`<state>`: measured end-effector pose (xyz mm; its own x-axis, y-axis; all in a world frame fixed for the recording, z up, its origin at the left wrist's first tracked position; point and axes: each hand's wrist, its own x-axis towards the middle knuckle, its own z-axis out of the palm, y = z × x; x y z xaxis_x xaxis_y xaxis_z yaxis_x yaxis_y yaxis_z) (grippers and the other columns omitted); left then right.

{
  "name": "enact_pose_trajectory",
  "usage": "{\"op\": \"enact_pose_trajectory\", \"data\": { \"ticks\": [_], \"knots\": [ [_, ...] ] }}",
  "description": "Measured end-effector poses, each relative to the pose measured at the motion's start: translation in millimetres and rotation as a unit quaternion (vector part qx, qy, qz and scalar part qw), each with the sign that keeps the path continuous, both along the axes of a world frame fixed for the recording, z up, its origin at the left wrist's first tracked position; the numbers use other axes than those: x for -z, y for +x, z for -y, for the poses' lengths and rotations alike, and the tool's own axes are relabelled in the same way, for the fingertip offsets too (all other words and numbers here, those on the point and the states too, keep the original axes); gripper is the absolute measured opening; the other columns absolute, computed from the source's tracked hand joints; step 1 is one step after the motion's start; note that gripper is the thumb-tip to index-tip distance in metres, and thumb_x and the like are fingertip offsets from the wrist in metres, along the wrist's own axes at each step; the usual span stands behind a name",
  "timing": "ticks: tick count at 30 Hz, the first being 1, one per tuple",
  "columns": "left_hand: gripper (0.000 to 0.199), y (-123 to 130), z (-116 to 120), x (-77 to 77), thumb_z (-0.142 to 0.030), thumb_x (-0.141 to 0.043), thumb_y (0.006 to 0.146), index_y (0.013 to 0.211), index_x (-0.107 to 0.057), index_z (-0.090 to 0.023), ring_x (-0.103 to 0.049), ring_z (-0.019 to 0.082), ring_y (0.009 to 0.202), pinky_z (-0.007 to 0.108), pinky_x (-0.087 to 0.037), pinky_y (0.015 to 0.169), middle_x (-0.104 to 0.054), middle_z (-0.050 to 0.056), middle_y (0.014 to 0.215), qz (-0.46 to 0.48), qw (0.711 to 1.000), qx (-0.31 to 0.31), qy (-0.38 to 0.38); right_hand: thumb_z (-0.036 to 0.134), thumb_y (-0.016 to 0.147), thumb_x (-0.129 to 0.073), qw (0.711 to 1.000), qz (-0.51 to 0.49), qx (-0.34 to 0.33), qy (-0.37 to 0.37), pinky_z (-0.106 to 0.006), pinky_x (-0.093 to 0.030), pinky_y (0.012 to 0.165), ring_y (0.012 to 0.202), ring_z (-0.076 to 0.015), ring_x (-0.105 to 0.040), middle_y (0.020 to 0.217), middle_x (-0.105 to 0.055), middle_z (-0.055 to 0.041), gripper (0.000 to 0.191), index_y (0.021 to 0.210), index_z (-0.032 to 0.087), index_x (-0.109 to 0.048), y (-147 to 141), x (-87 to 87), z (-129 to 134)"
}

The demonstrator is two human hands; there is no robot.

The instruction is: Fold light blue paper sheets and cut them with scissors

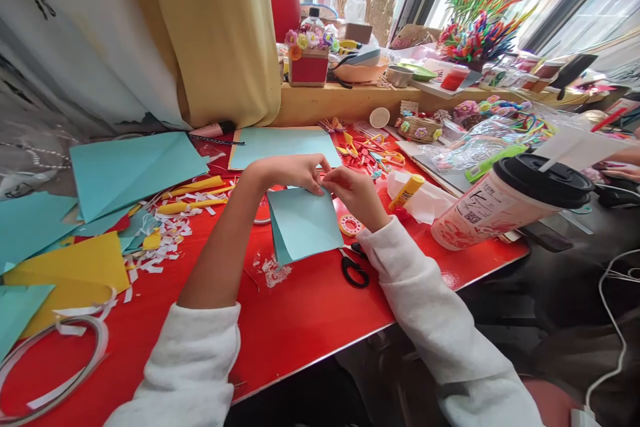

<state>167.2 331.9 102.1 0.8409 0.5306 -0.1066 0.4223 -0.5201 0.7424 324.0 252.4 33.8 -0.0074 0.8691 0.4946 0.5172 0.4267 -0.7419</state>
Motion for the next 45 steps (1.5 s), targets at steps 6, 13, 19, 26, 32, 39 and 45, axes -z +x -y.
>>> {"op": "enact_pose_trajectory", "data": {
  "ticks": [6, 13, 19, 26, 32, 39, 45],
  "knots": [
    [0.035, -47, 17, 5.0, -0.027, -0.063, 0.068, 0.103, -0.063, -0.024, -0.059, 0.017, 0.066, 0.025, -0.04, 0.056, -0.067, 0.0, 0.08, -0.065, 0.997, 0.012, -0.026, 0.036, 0.085, -0.053, 0.995, 0.058, -0.076, -0.029, -0.031, -0.049, 0.064, 0.067, -0.0166, -0.063, 0.083, -0.067, -0.0028, 0.015, 0.09, 0.022, -0.056, -23, -1.2, 8],
    [0.021, -138, 50, 44.0, -0.032, -0.059, 0.072, 0.091, -0.062, -0.023, -0.057, 0.017, 0.08, 0.023, -0.039, 0.063, -0.064, 0.001, 0.09, -0.154, 0.987, -0.021, -0.049, 0.042, 0.077, -0.059, 0.929, 0.32, 0.069, -0.169, -0.032, -0.04, 0.05, 0.056, -0.0213, -0.059, 0.063, -0.063, -0.0044, 0.021, 0.065, 0.025, -0.056, -3, -13.5, 65],
    [0.029, -160, 79, 59.7, -0.04, -0.055, 0.079, 0.102, -0.055, -0.023, -0.055, 0.021, 0.093, 0.027, -0.04, 0.076, -0.061, 0.005, 0.106, -0.118, 0.989, -0.087, 0.031, 0.042, 0.079, -0.055, 0.916, 0.33, 0.06, -0.219, -0.04, -0.051, 0.074, 0.088, -0.0273, -0.064, 0.097, -0.064, -0.0095, 0.018, 0.088, 0.029, -0.062, 10, 23.9, 124],
    [0.033, -166, 90, 72.6, -0.044, -0.062, 0.075, 0.095, -0.048, -0.023, -0.052, 0.021, 0.095, 0.029, -0.04, 0.08, -0.051, 0.006, 0.108, -0.125, 0.985, -0.114, 0.037, 0.038, 0.075, -0.057, 0.939, 0.233, 0.041, -0.25, -0.044, -0.05, 0.087, 0.098, -0.0286, -0.062, 0.108, -0.063, -0.0123, 0.038, 0.111, 0.028, -0.059, 19, 27.3, 120],
    [0.03, -168, 89, 76.6, -0.041, -0.064, 0.075, 0.091, -0.047, -0.022, -0.049, 0.022, 0.097, 0.03, -0.038, 0.082, -0.051, 0.006, 0.104, -0.126, 0.984, -0.111, 0.058, 0.042, 0.07, -0.064, 0.92, 0.222, 0.054, -0.319, -0.045, -0.053, 0.072, 0.079, -0.0286, -0.066, 0.097, -0.07, -0.0097, 0.038, 0.107, 0.03, -0.065, 20, 13.5, 137],
    [0.02, -168, 88, 73.2, -0.037, -0.06, 0.079, 0.08, -0.051, -0.02, -0.049, 0.02, 0.086, 0.029, -0.037, 0.074, -0.054, 0.004, 0.09, -0.1, 0.987, -0.083, 0.093, 0.047, 0.075, -0.066, 0.891, -0.125, -0.057, -0.433, -0.034, -0.054, 0.064, 0.084, -0.0232, -0.065, 0.11, -0.064, -0.0087, 0.049, 0.123, 0.037, -0.058, 0, 10.0, 155],
    [0.024, -166, 93, 51.8, -0.04, -0.05, 0.086, 0.092, -0.062, -0.02, -0.054, 0.016, 0.082, 0.025, -0.039, 0.071, -0.062, 0.001, 0.088, -0.026, 0.996, -0.082, -0.015, 0.053, 0.057, -0.08, 0.846, -0.296, -0.17, -0.409, -0.026, -0.047, 0.064, 0.07, -0.0127, -0.054, 0.096, -0.057, -0.0042, 0.065, 0.117, 0.033, -0.06, -42, 17.4, 149]
  ]
}}
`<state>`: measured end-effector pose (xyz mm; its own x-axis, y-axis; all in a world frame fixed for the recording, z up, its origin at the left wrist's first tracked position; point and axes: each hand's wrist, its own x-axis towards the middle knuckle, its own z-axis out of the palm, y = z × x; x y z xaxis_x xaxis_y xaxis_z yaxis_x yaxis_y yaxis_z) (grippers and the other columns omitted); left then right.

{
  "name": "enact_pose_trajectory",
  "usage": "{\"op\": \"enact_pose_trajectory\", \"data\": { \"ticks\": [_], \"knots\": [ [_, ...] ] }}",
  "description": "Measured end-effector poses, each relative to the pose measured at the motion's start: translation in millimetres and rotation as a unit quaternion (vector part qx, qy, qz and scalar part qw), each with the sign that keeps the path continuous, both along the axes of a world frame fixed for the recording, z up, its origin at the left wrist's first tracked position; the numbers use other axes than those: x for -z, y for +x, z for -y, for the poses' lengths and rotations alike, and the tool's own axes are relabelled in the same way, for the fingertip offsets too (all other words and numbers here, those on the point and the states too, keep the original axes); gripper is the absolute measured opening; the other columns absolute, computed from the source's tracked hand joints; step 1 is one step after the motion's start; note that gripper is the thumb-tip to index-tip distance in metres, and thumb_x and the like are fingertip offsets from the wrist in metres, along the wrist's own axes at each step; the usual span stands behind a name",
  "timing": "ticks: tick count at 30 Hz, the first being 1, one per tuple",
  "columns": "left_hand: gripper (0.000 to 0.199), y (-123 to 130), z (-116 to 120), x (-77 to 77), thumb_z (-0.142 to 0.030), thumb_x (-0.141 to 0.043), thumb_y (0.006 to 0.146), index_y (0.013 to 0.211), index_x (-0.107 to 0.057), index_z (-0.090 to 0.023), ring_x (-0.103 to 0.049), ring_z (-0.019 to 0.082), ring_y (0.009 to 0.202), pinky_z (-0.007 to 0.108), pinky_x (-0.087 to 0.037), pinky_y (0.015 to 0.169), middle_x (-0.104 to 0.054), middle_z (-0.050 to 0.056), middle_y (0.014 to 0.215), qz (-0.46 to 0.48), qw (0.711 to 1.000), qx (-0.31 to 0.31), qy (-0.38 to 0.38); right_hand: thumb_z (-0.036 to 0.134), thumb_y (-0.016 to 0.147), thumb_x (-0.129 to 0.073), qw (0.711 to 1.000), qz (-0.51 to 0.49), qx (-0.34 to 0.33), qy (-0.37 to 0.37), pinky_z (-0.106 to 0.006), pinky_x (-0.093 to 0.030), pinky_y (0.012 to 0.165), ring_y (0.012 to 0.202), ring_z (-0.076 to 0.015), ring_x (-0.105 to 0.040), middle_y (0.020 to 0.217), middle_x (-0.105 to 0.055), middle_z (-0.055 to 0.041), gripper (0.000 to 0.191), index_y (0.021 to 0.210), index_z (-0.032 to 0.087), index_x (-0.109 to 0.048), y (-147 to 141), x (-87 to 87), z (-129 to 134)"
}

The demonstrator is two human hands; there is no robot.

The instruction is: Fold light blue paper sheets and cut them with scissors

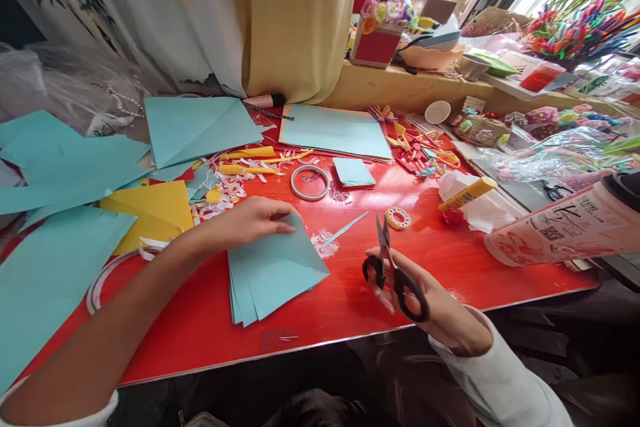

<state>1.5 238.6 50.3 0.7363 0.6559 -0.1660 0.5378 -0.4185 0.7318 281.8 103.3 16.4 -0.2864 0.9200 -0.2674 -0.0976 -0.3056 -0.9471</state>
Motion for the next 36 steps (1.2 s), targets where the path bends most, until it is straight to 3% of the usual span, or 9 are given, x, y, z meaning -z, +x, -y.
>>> {"op": "enact_pose_trajectory", "data": {
  "ticks": [3, 6, 10, 14, 16, 19, 28, 36],
  "knots": [
    [0.032, 2, 6, -6.5, -0.04, -0.053, 0.085, 0.112, -0.058, -0.023, -0.055, 0.017, 0.094, 0.026, -0.04, 0.079, -0.062, 0.001, 0.101, 0.048, 0.998, -0.022, -0.039, 0.059, 0.053, -0.079, 0.996, -0.034, -0.052, 0.07, -0.027, -0.046, 0.073, 0.083, -0.0156, -0.054, 0.104, -0.054, -0.0052, 0.073, 0.117, 0.033, -0.059, -14, -8.3, -11],
    [0.037, 5, 13, -9.9, -0.043, -0.055, 0.084, 0.115, -0.053, -0.023, -0.057, 0.016, 0.082, 0.025, -0.041, 0.071, -0.063, 0.0, 0.089, 0.077, 0.992, -0.064, -0.078, 0.065, 0.064, -0.068, 0.993, 0.007, -0.058, 0.1, -0.029, -0.045, 0.072, 0.088, -0.0188, -0.053, 0.1, -0.056, -0.0082, 0.072, 0.123, 0.026, -0.056, -25, -15.1, -22],
    [0.044, 9, 21, -12.6, -0.046, -0.058, 0.082, 0.12, -0.044, -0.027, -0.053, 0.012, 0.061, 0.022, -0.038, 0.053, -0.062, -0.003, 0.075, 0.124, 0.973, -0.121, -0.15, 0.067, 0.062, -0.068, 0.993, 0.06, -0.074, 0.073, -0.028, -0.044, 0.06, 0.065, -0.0149, -0.05, 0.073, -0.055, -0.0025, 0.078, 0.121, 0.017, -0.059, -34, -13.9, -28],
    [0.044, 13, 26, -11.7, -0.043, -0.059, 0.082, 0.12, -0.043, -0.028, -0.052, 0.012, 0.055, 0.021, -0.036, 0.047, -0.063, -0.002, 0.074, 0.14, 0.964, -0.147, -0.173, 0.069, 0.057, -0.07, 0.99, 0.107, -0.075, 0.047, -0.036, -0.047, 0.075, 0.079, -0.0232, -0.057, 0.079, -0.062, -0.0052, 0.078, 0.114, 0.016, -0.066, -38, -13.1, -24],
    [0.041, 15, 28, -10.9, -0.041, -0.059, 0.082, 0.117, -0.045, -0.026, -0.05, 0.011, 0.054, 0.02, -0.034, 0.046, -0.062, -0.003, 0.071, 0.138, 0.965, -0.146, -0.17, 0.069, 0.057, -0.07, 0.99, 0.106, -0.073, 0.053, -0.039, -0.046, 0.085, 0.092, -0.0274, -0.058, 0.092, -0.066, -0.0067, 0.076, 0.113, 0.017, -0.067, -38, -13.9, -23],
    [0.037, 17, 30, -10.3, -0.04, -0.058, 0.083, 0.115, -0.046, -0.026, -0.045, 0.009, 0.053, 0.019, -0.031, 0.046, -0.06, -0.004, 0.069, 0.137, 0.967, -0.13, -0.173, 0.067, 0.062, -0.069, 0.99, 0.073, -0.105, 0.055, -0.036, -0.047, 0.086, 0.098, -0.0276, -0.059, 0.1, -0.068, -0.0053, 0.071, 0.116, 0.02, -0.067, -40, -13.9, -25],
    [0.03, 19, 33, -7.7, -0.038, -0.055, 0.085, 0.111, -0.045, -0.027, -0.038, 0.008, 0.049, 0.017, -0.026, 0.043, -0.05, -0.008, 0.058, 0.125, 0.973, -0.109, -0.16, 0.06, 0.067, -0.069, 0.992, 0.043, -0.102, 0.055, -0.026, -0.049, 0.076, 0.088, -0.0201, -0.06, 0.089, -0.068, 0.0006, 0.059, 0.115, 0.025, -0.068, -44, -8.1, -24],
    [0.03, 18, 31, -5.4, -0.039, -0.055, 0.085, 0.111, -0.046, -0.026, -0.036, 0.008, 0.049, 0.017, -0.026, 0.043, -0.049, -0.008, 0.057, 0.122, 0.974, -0.106, -0.158, 0.063, 0.064, -0.07, 0.994, 0.044, -0.086, 0.045, -0.025, -0.044, 0.068, 0.076, -0.0175, -0.054, 0.078, -0.062, -0.0003, 0.064, 0.111, 0.02, -0.07, -46, -3.5, -26]
  ]
}}
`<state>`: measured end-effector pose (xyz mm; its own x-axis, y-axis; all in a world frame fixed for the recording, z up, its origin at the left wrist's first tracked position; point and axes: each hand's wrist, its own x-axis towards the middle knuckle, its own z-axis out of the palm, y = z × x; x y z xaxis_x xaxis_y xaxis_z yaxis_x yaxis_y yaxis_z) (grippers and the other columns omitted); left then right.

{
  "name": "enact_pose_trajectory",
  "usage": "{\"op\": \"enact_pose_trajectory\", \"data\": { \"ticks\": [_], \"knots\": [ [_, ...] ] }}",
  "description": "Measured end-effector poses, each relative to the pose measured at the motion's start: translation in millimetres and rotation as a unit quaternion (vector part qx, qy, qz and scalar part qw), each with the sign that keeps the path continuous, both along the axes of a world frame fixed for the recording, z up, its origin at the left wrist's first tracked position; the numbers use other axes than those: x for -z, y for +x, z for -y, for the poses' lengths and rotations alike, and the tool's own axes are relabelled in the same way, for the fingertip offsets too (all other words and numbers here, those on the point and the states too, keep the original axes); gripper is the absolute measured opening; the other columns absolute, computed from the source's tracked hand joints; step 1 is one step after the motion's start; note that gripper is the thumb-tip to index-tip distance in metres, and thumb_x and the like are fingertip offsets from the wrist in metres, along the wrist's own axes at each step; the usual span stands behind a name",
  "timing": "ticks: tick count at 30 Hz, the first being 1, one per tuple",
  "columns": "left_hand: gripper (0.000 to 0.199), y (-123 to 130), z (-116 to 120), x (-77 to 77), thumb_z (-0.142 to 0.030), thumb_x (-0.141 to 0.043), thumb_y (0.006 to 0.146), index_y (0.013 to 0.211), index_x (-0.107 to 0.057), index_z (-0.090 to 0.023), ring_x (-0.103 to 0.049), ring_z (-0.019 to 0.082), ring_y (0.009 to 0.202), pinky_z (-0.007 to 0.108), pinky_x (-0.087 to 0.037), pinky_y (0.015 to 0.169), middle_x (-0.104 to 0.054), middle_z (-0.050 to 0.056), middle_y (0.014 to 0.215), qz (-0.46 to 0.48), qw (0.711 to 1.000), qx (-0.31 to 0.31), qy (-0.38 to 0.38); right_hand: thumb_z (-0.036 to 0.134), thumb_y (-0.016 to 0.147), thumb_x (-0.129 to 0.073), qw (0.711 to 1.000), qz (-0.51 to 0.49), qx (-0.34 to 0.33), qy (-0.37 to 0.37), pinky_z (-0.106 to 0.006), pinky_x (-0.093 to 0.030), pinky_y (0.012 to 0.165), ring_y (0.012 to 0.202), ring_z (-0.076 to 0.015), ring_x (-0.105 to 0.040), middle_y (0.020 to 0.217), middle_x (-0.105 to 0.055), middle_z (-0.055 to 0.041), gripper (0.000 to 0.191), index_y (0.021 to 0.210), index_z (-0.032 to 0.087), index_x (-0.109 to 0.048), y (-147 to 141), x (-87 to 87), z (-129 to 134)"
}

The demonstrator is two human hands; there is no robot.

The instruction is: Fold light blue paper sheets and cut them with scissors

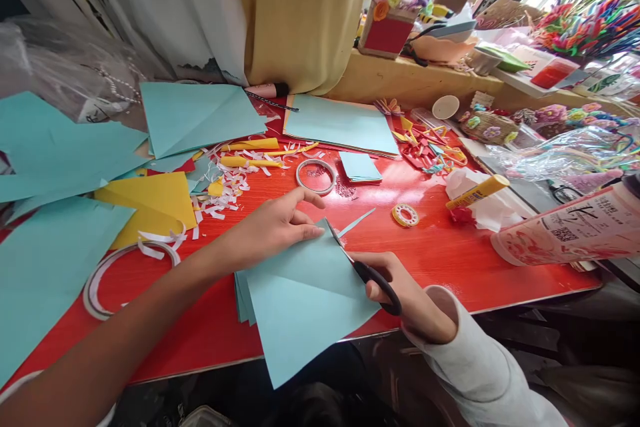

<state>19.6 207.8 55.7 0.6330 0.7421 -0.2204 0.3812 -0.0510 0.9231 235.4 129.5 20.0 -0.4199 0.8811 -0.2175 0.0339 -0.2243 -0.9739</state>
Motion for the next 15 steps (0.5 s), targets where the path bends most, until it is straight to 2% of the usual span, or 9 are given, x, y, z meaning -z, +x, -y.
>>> {"op": "enact_pose_trajectory", "data": {
  "ticks": [5, 11, 15],
  "knots": [
    [0.029, 1.0, 0.1, -3.1, -0.038, -0.055, 0.084, 0.109, -0.047, -0.026, -0.039, 0.008, 0.05, 0.018, -0.028, 0.044, -0.053, -0.007, 0.06, -0.013, 1.0, -0.002, 0.004, 0.064, 0.067, -0.067, 1.0, 0.004, -0.004, 0.016, -0.026, -0.045, 0.068, 0.073, -0.0165, -0.054, 0.08, -0.062, -0.001, 0.063, 0.11, 0.019, -0.07, -0.5, 1.8, 0.0],
    [0.028, 1.0, 1.8, -5.1, -0.036, -0.055, 0.083, 0.108, -0.048, -0.024, -0.042, 0.009, 0.052, 0.019, -0.03, 0.046, -0.056, -0.006, 0.063, -0.007, 1.0, 0.005, -0.006, 0.065, 0.065, -0.067, 1.0, 0.015, -0.004, -0.001, -0.033, -0.049, 0.077, 0.089, -0.0254, -0.06, 0.089, -0.067, -0.004, 0.067, 0.114, 0.019, -0.068, -1.3, 2.0, 0.9],
    [0.029, 0.5, 1.8, -4.0, -0.035, -0.055, 0.083, 0.108, -0.049, -0.023, -0.044, 0.011, 0.053, 0.02, -0.03, 0.047, -0.058, -0.004, 0.066, 0.003, 1.0, 0.008, -0.01, 0.065, 0.064, -0.067, 1.0, 0.029, 0.004, -0.01, -0.034, -0.049, 0.077, 0.087, -0.0258, -0.061, 0.091, -0.068, -0.0037, 0.066, 0.111, 0.019, -0.069, -1.4, 2.6, 1.1]
  ]
}}
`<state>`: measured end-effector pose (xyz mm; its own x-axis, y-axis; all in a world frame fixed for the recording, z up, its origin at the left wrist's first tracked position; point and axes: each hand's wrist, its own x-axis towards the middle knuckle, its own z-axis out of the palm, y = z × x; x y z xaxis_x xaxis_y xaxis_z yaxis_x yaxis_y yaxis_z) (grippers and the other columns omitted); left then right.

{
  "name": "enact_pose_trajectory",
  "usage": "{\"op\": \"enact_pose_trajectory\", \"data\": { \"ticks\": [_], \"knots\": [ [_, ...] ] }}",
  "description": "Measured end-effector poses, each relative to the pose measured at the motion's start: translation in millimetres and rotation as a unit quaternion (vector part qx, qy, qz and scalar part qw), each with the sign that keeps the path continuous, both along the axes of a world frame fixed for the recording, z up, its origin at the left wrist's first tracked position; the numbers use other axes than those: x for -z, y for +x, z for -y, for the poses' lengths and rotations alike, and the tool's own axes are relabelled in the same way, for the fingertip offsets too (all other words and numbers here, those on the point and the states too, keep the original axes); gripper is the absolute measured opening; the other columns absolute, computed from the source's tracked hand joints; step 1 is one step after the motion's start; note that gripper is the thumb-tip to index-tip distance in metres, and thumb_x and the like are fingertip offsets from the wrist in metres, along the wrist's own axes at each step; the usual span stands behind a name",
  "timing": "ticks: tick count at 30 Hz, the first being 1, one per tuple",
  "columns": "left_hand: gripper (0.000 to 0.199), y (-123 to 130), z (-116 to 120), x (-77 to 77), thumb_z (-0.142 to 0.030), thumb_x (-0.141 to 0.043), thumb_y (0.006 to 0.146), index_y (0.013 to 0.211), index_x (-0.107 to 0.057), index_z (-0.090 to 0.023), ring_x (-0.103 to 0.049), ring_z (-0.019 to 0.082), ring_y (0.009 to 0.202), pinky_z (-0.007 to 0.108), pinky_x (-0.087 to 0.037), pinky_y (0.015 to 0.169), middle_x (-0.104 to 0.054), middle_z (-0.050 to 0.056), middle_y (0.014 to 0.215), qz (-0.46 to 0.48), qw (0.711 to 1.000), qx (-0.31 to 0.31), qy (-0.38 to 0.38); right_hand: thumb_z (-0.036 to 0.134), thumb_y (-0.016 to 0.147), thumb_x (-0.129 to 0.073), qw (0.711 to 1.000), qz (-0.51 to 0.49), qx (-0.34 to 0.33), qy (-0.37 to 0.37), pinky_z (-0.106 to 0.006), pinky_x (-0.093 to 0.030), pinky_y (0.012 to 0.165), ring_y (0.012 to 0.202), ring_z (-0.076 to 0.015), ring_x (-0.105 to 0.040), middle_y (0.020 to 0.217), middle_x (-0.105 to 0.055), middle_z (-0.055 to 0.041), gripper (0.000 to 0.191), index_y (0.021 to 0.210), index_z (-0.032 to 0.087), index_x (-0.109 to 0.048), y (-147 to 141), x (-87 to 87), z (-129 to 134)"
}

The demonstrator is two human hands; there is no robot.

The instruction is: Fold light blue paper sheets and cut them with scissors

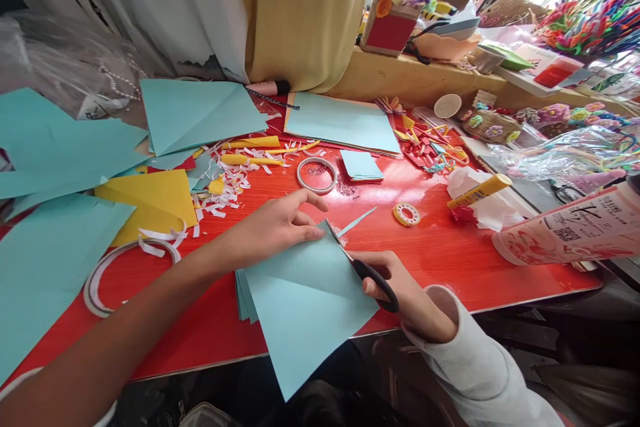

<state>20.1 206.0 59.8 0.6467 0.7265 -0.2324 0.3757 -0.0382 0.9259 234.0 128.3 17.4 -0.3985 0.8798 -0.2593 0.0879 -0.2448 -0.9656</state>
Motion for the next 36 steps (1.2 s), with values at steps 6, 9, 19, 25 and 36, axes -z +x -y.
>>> {"op": "enact_pose_trajectory", "data": {
  "ticks": [6, 9, 19, 25, 36],
  "knots": [
    [0.029, 0, -1, 0.9, -0.035, -0.056, 0.082, 0.107, -0.048, -0.024, -0.045, 0.011, 0.052, 0.021, -0.03, 0.047, -0.058, -0.004, 0.066, 0.0, 1.0, 0.0, -0.011, 0.06, 0.065, -0.07, 1.0, -0.011, 0.019, -0.013, -0.032, -0.049, 0.075, 0.081, -0.0225, -0.06, 0.087, -0.068, -0.0025, 0.058, 0.108, 0.02, -0.071, -1, 1.2, 2],
    [0.03, 0, -1, 1.2, -0.036, -0.056, 0.082, 0.108, -0.049, -0.024, -0.046, 0.011, 0.052, 0.021, -0.031, 0.047, -0.059, -0.004, 0.068, 0.004, 1.0, -0.006, -0.028, 0.056, 0.064, -0.073, 0.999, -0.026, 0.035, -0.027, -0.029, -0.048, 0.07, 0.077, -0.02, -0.059, 0.081, -0.067, -0.0012, 0.053, 0.105, 0.022, -0.073, -2, 1.4, 3],
    [0.032, -1, -2, 2.9, -0.037, -0.059, 0.081, 0.109, -0.05, -0.024, -0.049, 0.01, 0.053, 0.02, -0.034, 0.047, -0.063, -0.003, 0.071, 0.02, 0.999, -0.015, -0.045, 0.053, 0.063, -0.074, 0.997, -0.021, 0.06, -0.035, -0.028, -0.045, 0.065, 0.071, -0.018, -0.053, 0.073, -0.061, -0.0013, 0.045, 0.093, 0.019, -0.075, -8, -1.1, 4],
    [0.033, -1, -4, 5.6, -0.04, -0.06, 0.08, 0.108, -0.05, -0.024, -0.05, 0.01, 0.051, 0.02, -0.034, 0.046, -0.062, -0.004, 0.069, 0.021, 0.998, -0.014, -0.05, 0.05, 0.064, -0.074, 0.997, -0.013, 0.077, -0.024, -0.024, -0.04, 0.056, 0.062, -0.0131, -0.046, 0.066, -0.053, 0.0004, 0.038, 0.081, 0.017, -0.073, -10, 1.5, 7],
    [0.024, -15, -27, 15.7, -0.039, -0.05, 0.084, 0.089, -0.059, -0.018, -0.056, 0.018, 0.081, 0.027, -0.04, 0.071, -0.061, 0.003, 0.087, -0.131, 0.979, 0.047, 0.147, 0.045, 0.074, -0.066, 0.899, 0.342, 0.206, 0.178, -0.027, -0.041, 0.054, 0.057, -0.0138, -0.05, 0.07, -0.058, -0.0009, 0.059, 0.125, 0.016, -0.056, 38, 0.0, -2]
  ]
}}
